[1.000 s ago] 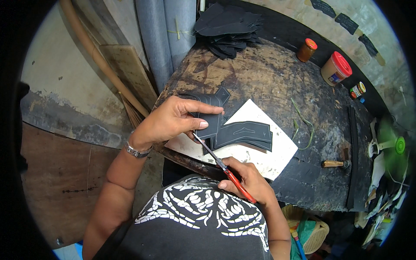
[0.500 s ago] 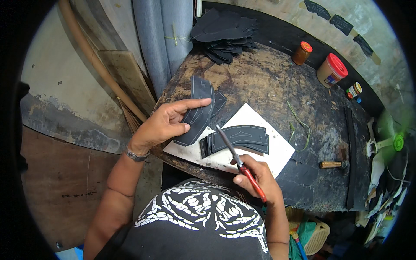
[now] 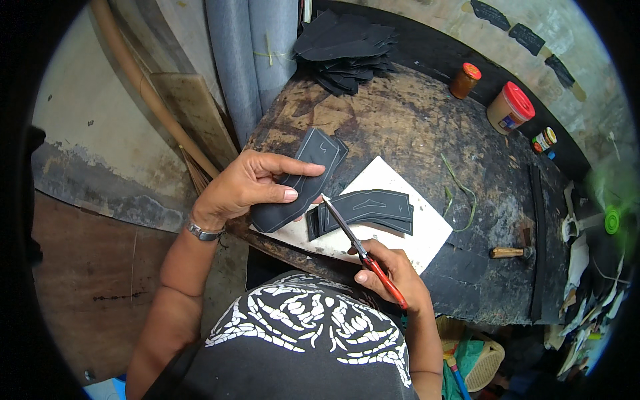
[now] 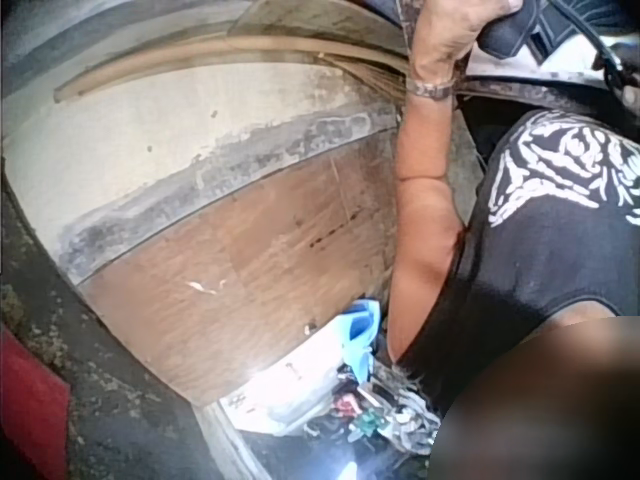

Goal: The person cuts a green rubber piece using scissors, then sets it aside. They gather several black rubber pieces tied with a rubber band, remove the band, and cut each piece along marked lines using scissors. The cut pieces are placed on the table.

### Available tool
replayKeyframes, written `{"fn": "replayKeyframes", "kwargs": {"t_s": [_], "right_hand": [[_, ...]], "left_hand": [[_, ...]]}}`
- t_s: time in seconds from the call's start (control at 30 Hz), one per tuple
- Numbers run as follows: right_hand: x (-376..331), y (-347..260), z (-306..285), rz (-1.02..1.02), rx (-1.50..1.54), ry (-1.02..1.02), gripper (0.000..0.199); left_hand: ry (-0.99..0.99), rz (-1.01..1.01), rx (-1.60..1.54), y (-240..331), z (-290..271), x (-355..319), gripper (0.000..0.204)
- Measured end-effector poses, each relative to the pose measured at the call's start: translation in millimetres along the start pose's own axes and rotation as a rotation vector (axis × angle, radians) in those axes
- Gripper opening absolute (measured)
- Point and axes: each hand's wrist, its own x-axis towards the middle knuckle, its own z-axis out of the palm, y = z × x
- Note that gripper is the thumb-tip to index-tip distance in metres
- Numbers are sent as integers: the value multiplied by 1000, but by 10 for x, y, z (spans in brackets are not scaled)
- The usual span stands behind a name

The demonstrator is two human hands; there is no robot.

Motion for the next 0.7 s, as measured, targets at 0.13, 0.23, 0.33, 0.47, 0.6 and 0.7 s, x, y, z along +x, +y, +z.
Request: {"fn": "replayKeyframes", "kwargs": {"t_s": [0.13,0.23,0.33,0.47,0.6,0.7], "right_hand": [[-5,-17,11,-6,26,-32,70],[-12,-31,8,-1,42,-50,62],[-19,-33,-1,-4,42,-83,48],[-21,-12,20,-22,47,-82,46],[-18,5,44,-7,26,-83,45],[-14,2,54,-4,11,-78,45]], "left_hand": [[-1,15,46,7,13,3,42],[-11,7,54,5,20,4,42],[-15,9,85,9,22,5,43],[-17,14,120,12,26,5,42],[-20,-3,133,13,23,-2,43],[-25,30,161,12,14,-5,42]]}}
